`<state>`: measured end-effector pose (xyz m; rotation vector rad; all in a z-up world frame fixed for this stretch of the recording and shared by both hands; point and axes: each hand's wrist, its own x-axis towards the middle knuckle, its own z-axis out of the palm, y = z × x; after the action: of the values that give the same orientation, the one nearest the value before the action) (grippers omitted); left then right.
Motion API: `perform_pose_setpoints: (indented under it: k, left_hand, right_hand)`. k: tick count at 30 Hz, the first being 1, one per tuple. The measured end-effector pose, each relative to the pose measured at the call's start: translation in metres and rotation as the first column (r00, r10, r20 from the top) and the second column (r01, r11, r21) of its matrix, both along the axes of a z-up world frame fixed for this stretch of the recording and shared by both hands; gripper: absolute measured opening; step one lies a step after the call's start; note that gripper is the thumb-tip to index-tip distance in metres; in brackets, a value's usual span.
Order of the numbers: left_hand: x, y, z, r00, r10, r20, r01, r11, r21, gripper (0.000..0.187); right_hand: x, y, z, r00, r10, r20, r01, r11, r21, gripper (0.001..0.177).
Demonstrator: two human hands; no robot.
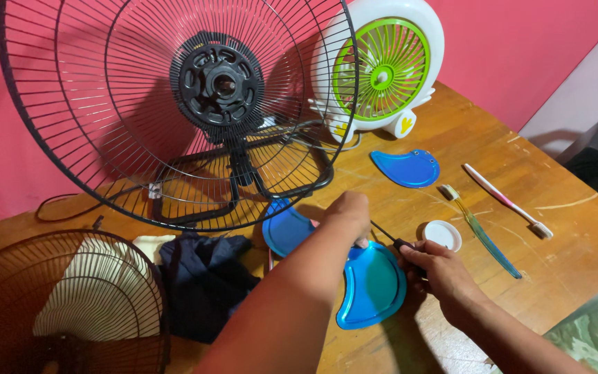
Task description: The person removes blue fan blades from a fan hub, then uses a screwdriver to attach the blades to a central hub piece on the table. The blades are handled one at a time and secured with screws.
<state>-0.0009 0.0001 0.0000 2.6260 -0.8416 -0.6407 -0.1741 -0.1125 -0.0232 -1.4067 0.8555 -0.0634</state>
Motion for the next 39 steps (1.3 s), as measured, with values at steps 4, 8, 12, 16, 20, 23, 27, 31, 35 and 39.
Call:
perform_pose_setpoints:
  k: [4, 8, 12, 16, 20, 23, 27, 31, 35, 39]
  left_hand:
    - [0.000, -0.007, -0.003, 1.000, -0.016, 0.008, 0.016, 1.000, 0.005, 0.026]
    - [0.007, -0.013, -0.019, 0.998, -0.001, 0.060, 0.004, 0.999, -0.045, 0.027]
    - [0.005, -0.012, -0.043, 0.976, 0.060, 0.211, -0.018, 0.980, -0.199, 0.018]
    - [-0.018, 0.002, -0.056, 0.967, 0.192, 0.169, -0.125, 0.931, -0.344, 0.015]
    - [-0.037, 0.016, -0.047, 0.962, 0.244, 0.122, -0.181, 0.906, -0.383, 0.016]
    - [-0.043, 0.022, -0.036, 0.959, 0.278, 0.062, -0.235, 0.896, -0.377, 0.014]
    - [-0.052, 0.035, -0.029, 0.967, 0.235, 0.097, -0.180, 0.901, -0.394, 0.014]
    - [-0.070, 0.046, -0.033, 0.932, 0.358, 0.052, -0.252, 0.745, -0.617, 0.020]
    - [-0.080, 0.048, -0.038, 0.917, 0.385, 0.102, -0.242, 0.741, -0.626, 0.019]
    - [-0.081, 0.047, -0.040, 0.912, 0.408, 0.033, -0.280, 0.679, -0.678, 0.015]
  right_hand:
    - [-0.001, 0.001, 0.005, 1.000, 0.009, -0.010, -0.010, 0.999, -0.039, 0.016]
    - [-0.009, -0.001, 0.012, 0.998, 0.045, -0.035, -0.048, 0.994, -0.100, 0.019]
    - [-0.020, -0.009, 0.022, 0.994, 0.102, -0.034, -0.107, 0.975, -0.197, 0.025]
    - [-0.030, -0.014, 0.033, 0.981, 0.152, -0.120, -0.183, 0.930, -0.319, 0.029]
    - [-0.036, -0.018, 0.040, 0.971, 0.182, -0.157, -0.229, 0.901, -0.368, 0.031]
    - [-0.038, -0.016, 0.045, 0.965, 0.219, -0.144, -0.261, 0.855, -0.448, 0.030]
    - [-0.040, -0.009, 0.061, 0.955, 0.282, -0.093, -0.283, 0.774, -0.566, 0.035]
    - [-0.046, 0.005, 0.089, 0.929, 0.322, -0.185, -0.353, 0.612, -0.708, 0.037]
    - [-0.043, 0.025, 0.110, 0.887, 0.385, -0.253, -0.416, 0.431, -0.801, 0.039]
    - [-0.037, 0.038, 0.123, 0.859, 0.365, -0.359, -0.492, 0.394, -0.776, 0.034]
